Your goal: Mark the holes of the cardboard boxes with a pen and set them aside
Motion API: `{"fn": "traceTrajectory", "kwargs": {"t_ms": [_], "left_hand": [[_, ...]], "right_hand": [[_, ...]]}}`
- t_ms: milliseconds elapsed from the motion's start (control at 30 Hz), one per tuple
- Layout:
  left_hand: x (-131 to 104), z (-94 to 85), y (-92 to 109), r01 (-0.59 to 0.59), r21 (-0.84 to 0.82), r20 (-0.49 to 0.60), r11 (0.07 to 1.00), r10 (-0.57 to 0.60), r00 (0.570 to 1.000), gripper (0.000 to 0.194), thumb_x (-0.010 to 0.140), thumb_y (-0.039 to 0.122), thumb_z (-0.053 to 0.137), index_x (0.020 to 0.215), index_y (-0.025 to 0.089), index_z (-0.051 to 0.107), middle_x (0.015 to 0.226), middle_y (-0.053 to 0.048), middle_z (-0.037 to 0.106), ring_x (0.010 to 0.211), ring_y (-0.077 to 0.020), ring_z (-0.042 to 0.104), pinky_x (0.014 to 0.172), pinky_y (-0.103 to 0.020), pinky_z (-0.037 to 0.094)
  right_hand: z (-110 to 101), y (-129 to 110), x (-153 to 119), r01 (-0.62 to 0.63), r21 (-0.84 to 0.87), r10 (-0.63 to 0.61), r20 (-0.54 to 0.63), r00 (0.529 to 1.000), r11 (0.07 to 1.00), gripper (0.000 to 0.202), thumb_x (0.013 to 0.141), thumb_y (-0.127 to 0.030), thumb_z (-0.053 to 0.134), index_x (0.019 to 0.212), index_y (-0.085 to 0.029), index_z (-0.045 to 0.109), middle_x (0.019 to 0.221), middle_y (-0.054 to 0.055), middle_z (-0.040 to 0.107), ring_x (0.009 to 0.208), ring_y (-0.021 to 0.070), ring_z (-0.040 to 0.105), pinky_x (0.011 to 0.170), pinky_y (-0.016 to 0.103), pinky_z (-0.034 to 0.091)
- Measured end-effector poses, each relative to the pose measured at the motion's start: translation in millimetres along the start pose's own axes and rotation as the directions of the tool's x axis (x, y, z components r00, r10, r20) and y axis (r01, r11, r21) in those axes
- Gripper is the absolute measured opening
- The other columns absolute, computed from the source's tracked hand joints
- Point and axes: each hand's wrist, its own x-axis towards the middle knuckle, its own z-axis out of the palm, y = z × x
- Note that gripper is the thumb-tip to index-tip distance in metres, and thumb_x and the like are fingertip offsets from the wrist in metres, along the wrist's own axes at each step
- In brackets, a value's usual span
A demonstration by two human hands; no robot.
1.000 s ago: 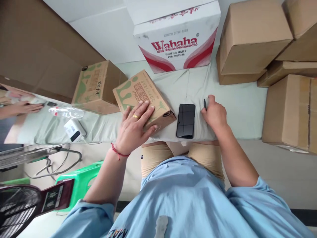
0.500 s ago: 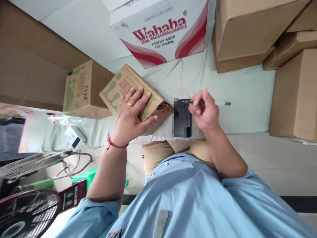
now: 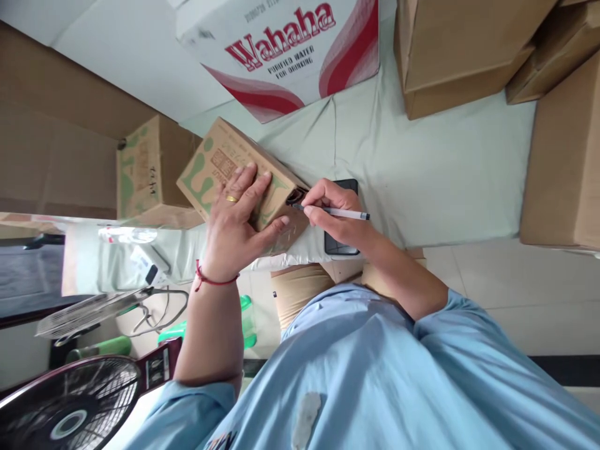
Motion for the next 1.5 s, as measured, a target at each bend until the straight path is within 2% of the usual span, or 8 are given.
{"fn": "traceTrajectory", "kwargs": {"t_ms": [133,300,567,1033,1233,1367,1500], "left_hand": [[0.1,-1.4,1.6,-0.001,0.003,0.005,1.0,0.001,1.0,0.081,0.1,0.062,0.068,0.172,0.032,0.046,0.185,-0.011,0.037,0.172,-0.0407,0.032,0.139,-0.063,0.022],[0.3,-2.4,2.8,-0.003,-0.006,0.008,1.0,0.003,1.0,0.081,0.1,0.062,0.068,0.172,0.032,0.046,0.185,-0.01,0.037,0.172,-0.0409,0.032,0.139,-0.063,0.024],[-0.3,-2.6,4.3,0.005,0.003,0.011,1.0,-0.005,1.0,0.08,0.101,0.062,0.066,0.172,0.031,0.046,0.185,-0.011,0.037,0.172,-0.0413,0.032,0.139,-0.063,0.024],[-0.9,-1.2,7.4,0.0,0.019,-0.013,1.0,0.0,1.0,0.079,0.102,0.06,0.066,0.172,0.029,0.046,0.183,-0.012,0.04,0.172,-0.0393,0.033,0.139,-0.061,0.025],[-1.1,0.3,5.8,0.007,0.009,-0.014,1.0,-0.007,1.0,0.08,0.102,0.062,0.066,0.172,0.032,0.045,0.184,-0.011,0.039,0.172,-0.0403,0.031,0.139,-0.063,0.024],[-1.1,-0.1,6.4,0.005,0.019,-0.021,1.0,-0.005,1.0,0.079,0.102,0.061,0.066,0.171,0.03,0.047,0.183,-0.011,0.04,0.172,-0.039,0.033,0.139,-0.061,0.026],[-1.1,-0.4,6.9,0.007,0.019,-0.018,1.0,-0.006,1.0,0.079,0.102,0.061,0.067,0.172,0.03,0.046,0.183,-0.011,0.04,0.172,-0.0399,0.033,0.139,-0.062,0.026]], "right_hand": [[0.8,3.3,1.0,0.0,0.007,0.0,-0.01,1.0,1.0,0.007,0.099,-0.027,0.072,0.094,-0.024,0.068,0.068,-0.006,0.068,0.058,0.0105,0.062,0.058,0.024,0.046],[2.7,4.2,2.9,-0.069,-0.017,0.069,-0.01,0.998,0.997,0.013,0.096,-0.035,0.075,0.091,-0.026,0.067,0.066,-0.006,0.068,0.056,0.0116,0.061,0.058,0.026,0.047],[2.3,12.0,3.9,-0.03,-0.018,0.029,-0.065,0.997,0.999,0.008,0.096,-0.027,0.071,0.089,-0.025,0.067,0.062,-0.007,0.067,0.054,0.0108,0.06,0.056,0.026,0.043],[0.1,14.7,6.5,-0.076,-0.02,0.071,-0.18,0.981,0.997,0.013,0.092,-0.026,0.072,0.081,-0.026,0.064,0.057,-0.008,0.061,0.049,0.0106,0.051,0.052,0.026,0.037],[-2.1,18.4,4.1,-0.074,0.015,0.075,-0.249,0.966,0.997,0.019,0.095,-0.039,0.074,0.083,-0.027,0.065,0.059,-0.006,0.059,0.051,0.0118,0.051,0.055,0.027,0.041],[-3.4,21.7,2.5,-0.035,0.059,0.048,-0.226,0.973,0.998,0.027,0.095,-0.052,0.077,0.088,-0.028,0.068,0.061,-0.006,0.059,0.053,0.0128,0.053,0.058,0.028,0.045],[-2.7,22.3,3.5,0.003,0.076,0.012,-0.198,0.98,0.997,0.026,0.097,-0.051,0.078,0.092,-0.027,0.071,0.064,-0.005,0.063,0.055,0.0119,0.054,0.061,0.028,0.048]]}}
